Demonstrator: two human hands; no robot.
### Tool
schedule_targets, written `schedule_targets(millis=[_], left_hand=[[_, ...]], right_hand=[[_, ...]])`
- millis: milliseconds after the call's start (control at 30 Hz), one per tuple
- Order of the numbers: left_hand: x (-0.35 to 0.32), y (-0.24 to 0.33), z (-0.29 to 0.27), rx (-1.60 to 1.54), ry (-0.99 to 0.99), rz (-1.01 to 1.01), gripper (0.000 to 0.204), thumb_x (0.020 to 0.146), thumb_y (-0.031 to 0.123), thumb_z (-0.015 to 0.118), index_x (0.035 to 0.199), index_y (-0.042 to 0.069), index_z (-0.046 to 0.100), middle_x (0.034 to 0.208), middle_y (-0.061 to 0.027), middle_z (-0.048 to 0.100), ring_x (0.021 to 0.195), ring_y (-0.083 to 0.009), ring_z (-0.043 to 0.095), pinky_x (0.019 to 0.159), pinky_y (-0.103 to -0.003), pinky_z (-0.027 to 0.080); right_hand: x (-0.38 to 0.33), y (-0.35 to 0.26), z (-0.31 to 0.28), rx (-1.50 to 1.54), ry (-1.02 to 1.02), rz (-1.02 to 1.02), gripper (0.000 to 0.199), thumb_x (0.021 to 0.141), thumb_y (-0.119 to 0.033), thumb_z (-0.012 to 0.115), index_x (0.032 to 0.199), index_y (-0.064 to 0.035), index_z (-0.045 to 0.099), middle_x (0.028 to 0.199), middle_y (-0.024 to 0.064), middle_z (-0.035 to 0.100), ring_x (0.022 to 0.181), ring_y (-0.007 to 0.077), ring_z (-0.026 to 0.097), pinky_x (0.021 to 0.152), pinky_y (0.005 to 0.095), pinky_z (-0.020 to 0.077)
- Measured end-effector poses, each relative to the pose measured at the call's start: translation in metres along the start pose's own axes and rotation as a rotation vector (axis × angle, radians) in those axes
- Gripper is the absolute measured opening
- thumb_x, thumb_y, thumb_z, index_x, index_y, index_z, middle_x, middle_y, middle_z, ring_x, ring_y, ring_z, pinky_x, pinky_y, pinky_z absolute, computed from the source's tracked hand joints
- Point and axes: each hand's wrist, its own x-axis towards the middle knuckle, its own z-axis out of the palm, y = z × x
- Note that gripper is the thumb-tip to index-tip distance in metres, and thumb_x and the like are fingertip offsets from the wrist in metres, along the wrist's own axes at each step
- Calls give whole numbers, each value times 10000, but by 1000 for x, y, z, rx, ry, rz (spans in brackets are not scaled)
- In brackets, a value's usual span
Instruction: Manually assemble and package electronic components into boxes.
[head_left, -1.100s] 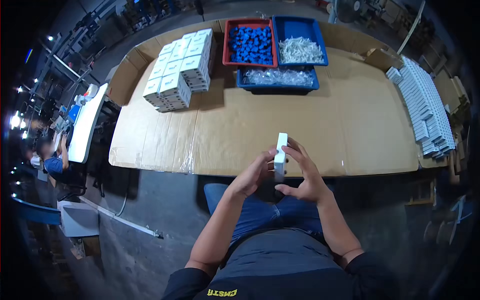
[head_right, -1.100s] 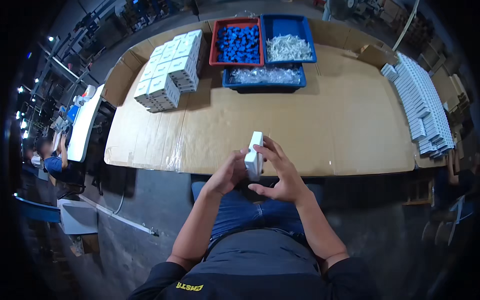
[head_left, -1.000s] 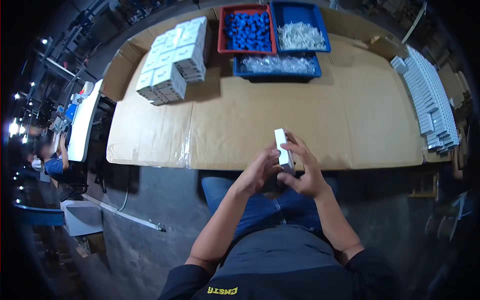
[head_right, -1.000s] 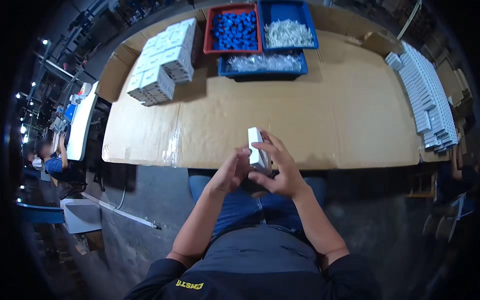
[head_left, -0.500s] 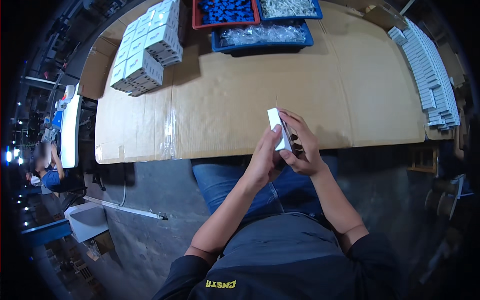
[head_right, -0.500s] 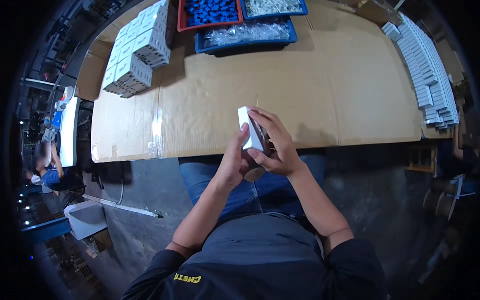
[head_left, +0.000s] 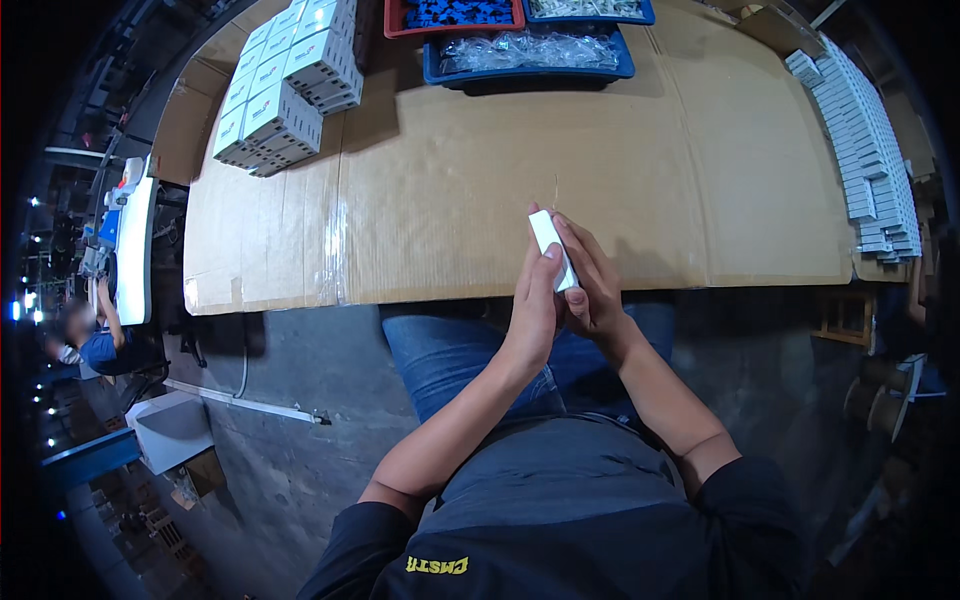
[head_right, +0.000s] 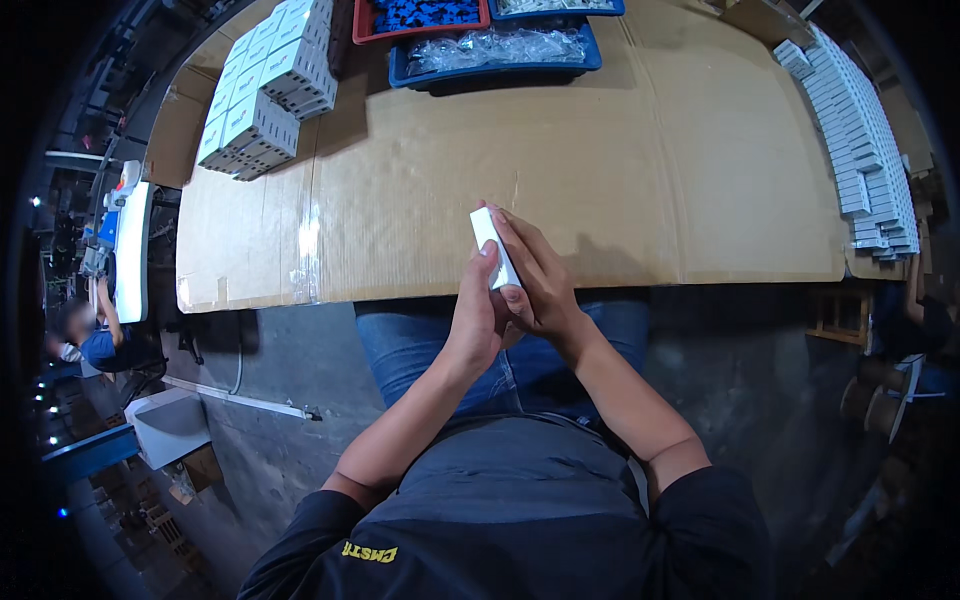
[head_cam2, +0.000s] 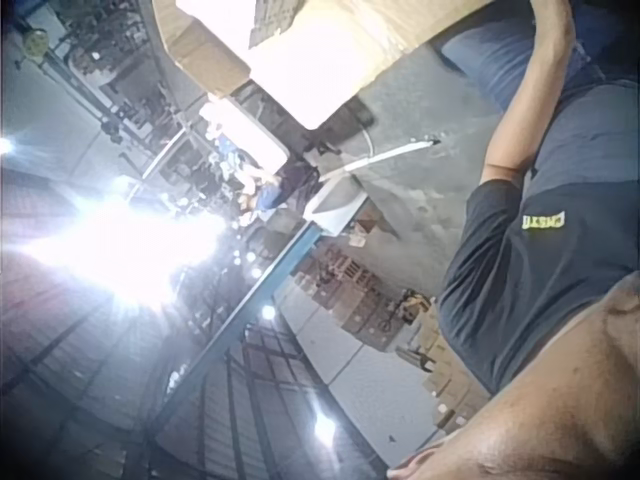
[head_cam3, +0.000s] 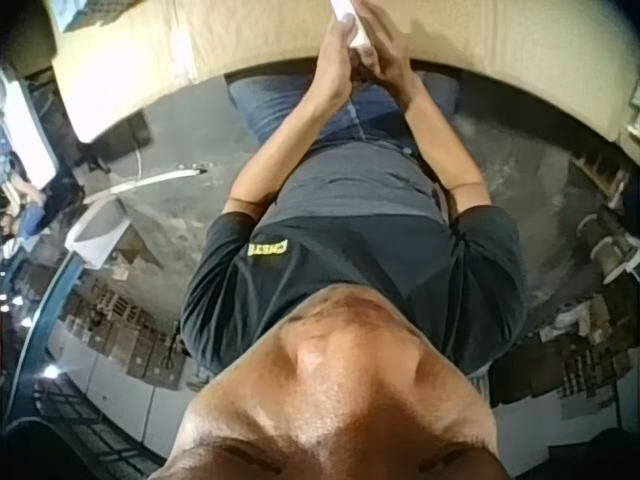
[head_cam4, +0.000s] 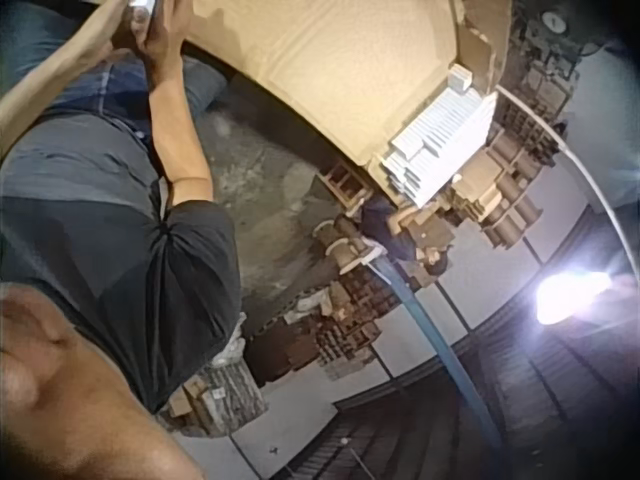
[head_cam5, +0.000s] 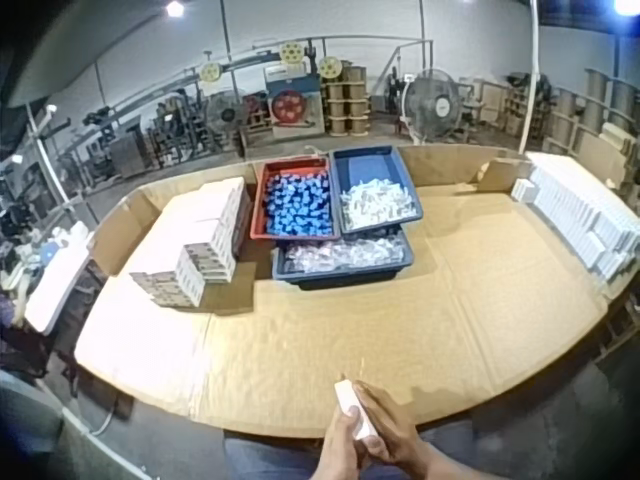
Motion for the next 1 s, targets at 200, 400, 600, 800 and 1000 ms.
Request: schedule_targets(millis=[200, 400, 600, 800, 1000], left_hand=[[-1, 7, 6, 38, 16, -5, 621, 1089, 446, 410, 1615, 153, 263, 1030, -11, 562, 694, -49, 588, 534, -205, 490], [-3, 2, 1, 57, 42, 9, 609, 1090, 419, 394, 1632, 178, 253, 1042, 0, 542, 621, -19, 522, 462, -155, 421], [0, -2, 0, 80, 60, 88, 609, 1089, 413, 393, 1642, 201, 249, 1023, 9, 537, 561, -3, 474, 444, -138, 399], [-10, 12, 12, 93, 96, 39, 630, 1084, 402, 366, 1661, 203, 213, 1026, -6, 538, 534, -10, 458, 424, -141, 382], [-8, 6, 4, 140, 79, 94, 634, 1082, 387, 357, 1665, 199, 197, 978, 0, 533, 527, -16, 478, 415, -158, 381]], right_hand=[[-3, 0, 4, -23, 22, -25, 719, 1116, -514, 323, 1494, 80, 471, 1467, 322, 532, 1326, 468, 576, 1079, 485, 497], [-3, 1, 7, -18, 41, -47, 737, 1119, -516, 299, 1469, 106, 482, 1439, 321, 561, 1308, 466, 594, 1074, 485, 505], [-4, 2, 11, -13, 56, -49, 750, 1120, -521, 284, 1444, 120, 501, 1429, 320, 569, 1301, 465, 601, 1074, 486, 509], [-5, 0, 9, -15, 49, -38, 761, 1120, -525, 272, 1434, 128, 505, 1429, 327, 566, 1299, 467, 603, 1070, 482, 512], [-5, -1, 11, 0, 50, -41, 758, 1123, -518, 267, 1433, 132, 503, 1420, 341, 566, 1299, 473, 602, 1069, 477, 512]])
